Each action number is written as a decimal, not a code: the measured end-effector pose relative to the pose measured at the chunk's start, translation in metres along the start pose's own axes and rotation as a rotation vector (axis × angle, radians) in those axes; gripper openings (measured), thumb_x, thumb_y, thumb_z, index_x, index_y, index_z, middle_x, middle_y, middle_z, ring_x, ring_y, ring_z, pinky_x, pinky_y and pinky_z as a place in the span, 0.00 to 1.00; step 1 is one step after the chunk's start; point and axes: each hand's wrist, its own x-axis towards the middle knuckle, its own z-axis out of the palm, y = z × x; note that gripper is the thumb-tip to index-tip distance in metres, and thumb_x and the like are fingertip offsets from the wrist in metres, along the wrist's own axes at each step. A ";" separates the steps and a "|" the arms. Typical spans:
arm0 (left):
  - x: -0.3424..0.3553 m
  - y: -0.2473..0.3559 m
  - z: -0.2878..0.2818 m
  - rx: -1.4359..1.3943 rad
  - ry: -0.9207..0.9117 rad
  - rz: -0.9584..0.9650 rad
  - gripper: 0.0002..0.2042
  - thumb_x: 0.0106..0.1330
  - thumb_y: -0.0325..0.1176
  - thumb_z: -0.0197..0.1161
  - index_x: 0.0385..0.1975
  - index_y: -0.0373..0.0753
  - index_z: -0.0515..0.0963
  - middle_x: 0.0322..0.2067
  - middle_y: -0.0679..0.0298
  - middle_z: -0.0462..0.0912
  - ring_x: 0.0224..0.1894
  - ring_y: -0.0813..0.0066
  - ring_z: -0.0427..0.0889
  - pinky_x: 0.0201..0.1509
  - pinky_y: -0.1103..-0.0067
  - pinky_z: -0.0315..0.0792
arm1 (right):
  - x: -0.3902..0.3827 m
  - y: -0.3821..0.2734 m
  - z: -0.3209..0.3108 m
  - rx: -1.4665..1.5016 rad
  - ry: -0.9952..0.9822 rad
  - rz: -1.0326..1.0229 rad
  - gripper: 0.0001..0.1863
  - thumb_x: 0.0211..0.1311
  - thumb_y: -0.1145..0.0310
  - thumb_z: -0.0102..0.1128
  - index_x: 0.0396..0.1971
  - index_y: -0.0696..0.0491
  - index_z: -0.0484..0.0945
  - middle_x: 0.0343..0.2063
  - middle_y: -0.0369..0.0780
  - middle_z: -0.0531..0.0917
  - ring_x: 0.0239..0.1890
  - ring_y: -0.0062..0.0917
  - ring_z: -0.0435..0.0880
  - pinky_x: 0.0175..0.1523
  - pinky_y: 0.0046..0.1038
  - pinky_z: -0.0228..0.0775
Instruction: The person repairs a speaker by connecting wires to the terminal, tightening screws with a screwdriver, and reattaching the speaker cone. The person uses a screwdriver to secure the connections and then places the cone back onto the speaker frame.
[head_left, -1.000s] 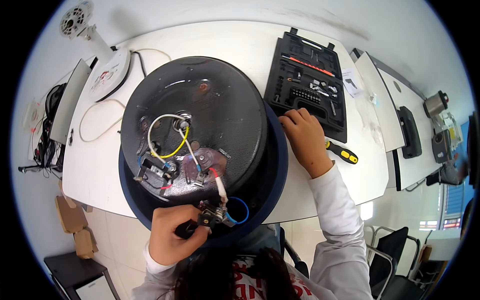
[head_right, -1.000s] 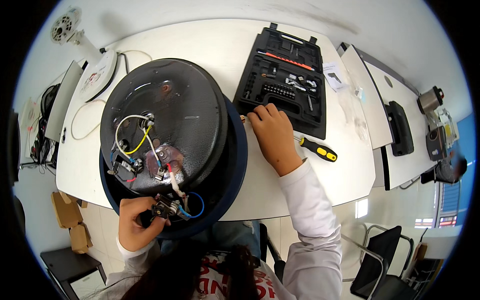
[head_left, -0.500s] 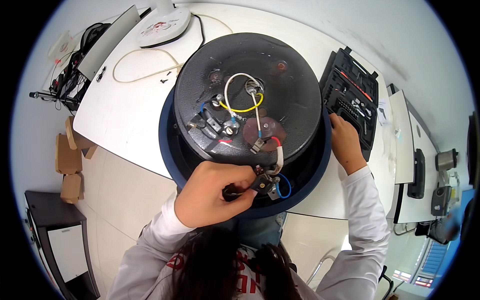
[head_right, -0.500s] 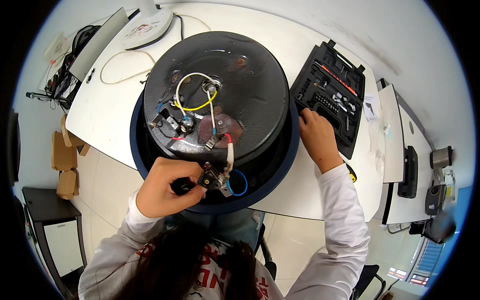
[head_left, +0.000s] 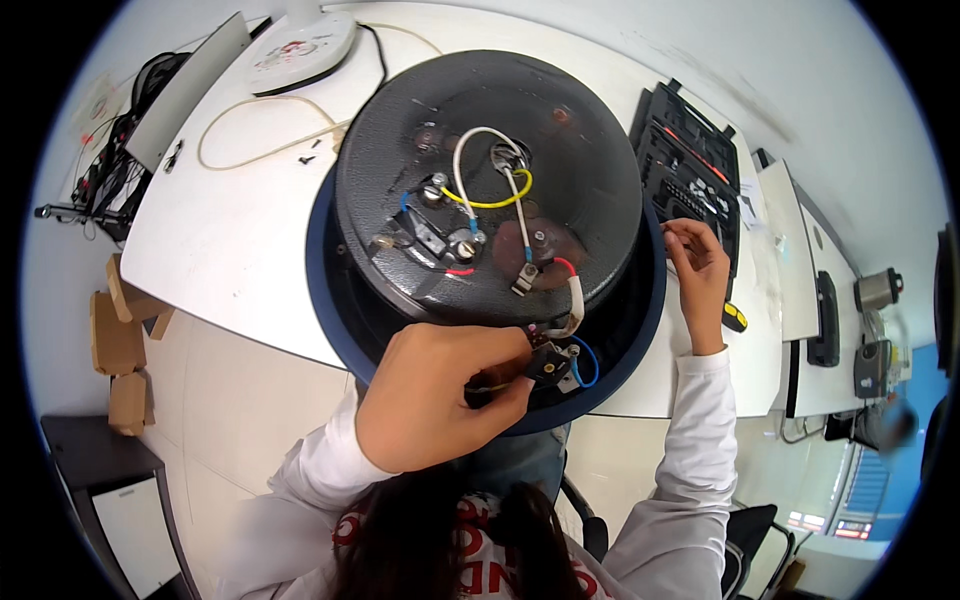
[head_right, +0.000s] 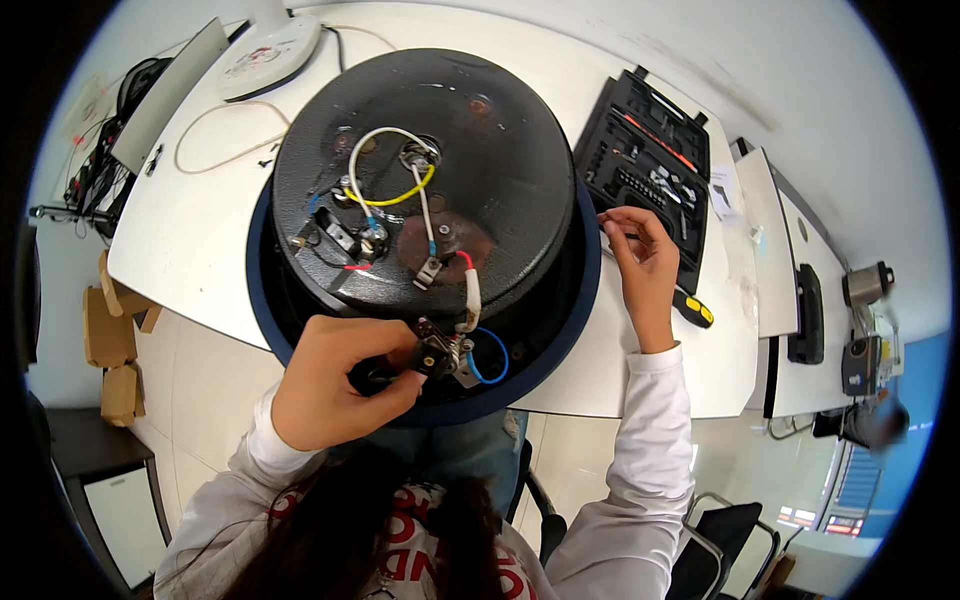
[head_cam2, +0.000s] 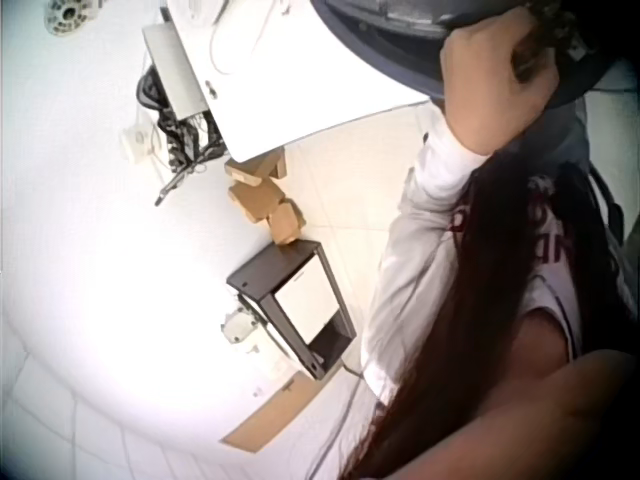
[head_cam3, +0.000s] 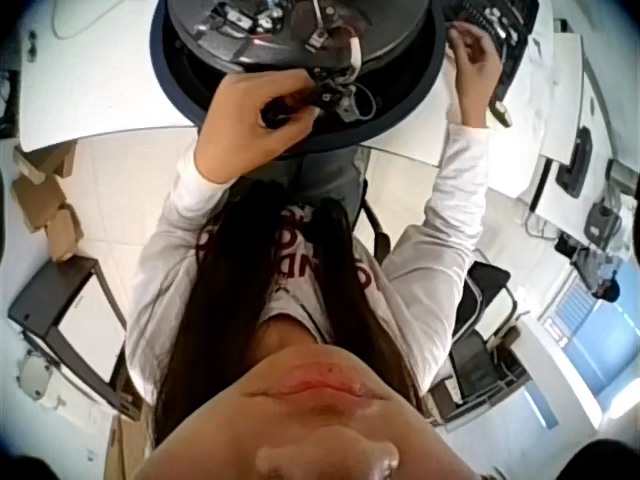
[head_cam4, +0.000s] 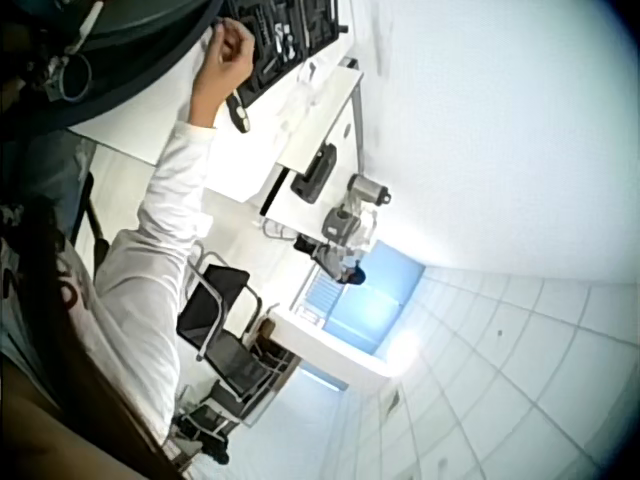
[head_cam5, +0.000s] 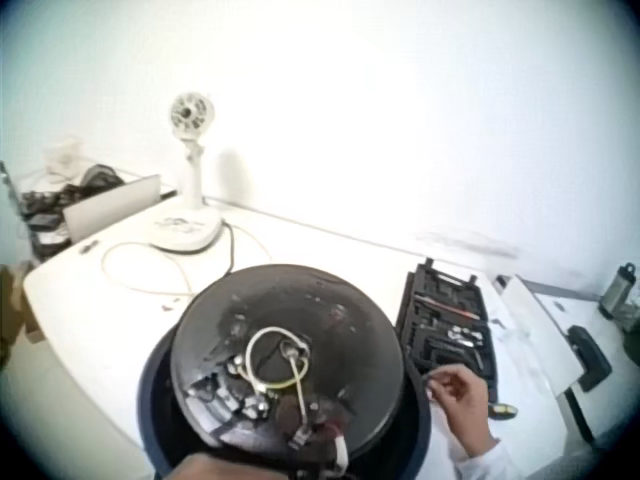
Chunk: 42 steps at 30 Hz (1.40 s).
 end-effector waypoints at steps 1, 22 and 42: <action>0.000 0.000 -0.001 0.001 -0.006 -0.005 0.05 0.48 0.24 0.61 0.23 0.34 0.72 0.17 0.58 0.74 0.19 0.61 0.76 0.23 0.78 0.68 | -0.007 -0.006 -0.003 -0.017 -0.009 -0.007 0.07 0.57 0.78 0.56 0.37 0.59 0.76 0.33 0.35 0.79 0.32 0.14 0.75 0.37 0.14 0.67; -0.002 -0.002 0.011 0.022 0.063 -0.031 0.05 0.42 0.20 0.60 0.20 0.31 0.72 0.16 0.61 0.74 0.16 0.73 0.74 0.21 0.83 0.65 | -0.082 0.011 -0.032 -0.554 0.028 -0.107 0.07 0.42 0.80 0.66 0.24 0.58 0.77 0.24 0.36 0.77 0.20 0.18 0.67 0.24 0.17 0.58; -0.001 0.000 0.011 0.070 0.043 -0.019 0.04 0.42 0.19 0.57 0.21 0.30 0.72 0.16 0.61 0.75 0.18 0.75 0.77 0.24 0.85 0.67 | -0.080 0.011 -0.045 -0.550 -0.023 0.025 0.06 0.45 0.75 0.67 0.23 0.58 0.77 0.16 0.37 0.74 0.17 0.18 0.67 0.23 0.19 0.60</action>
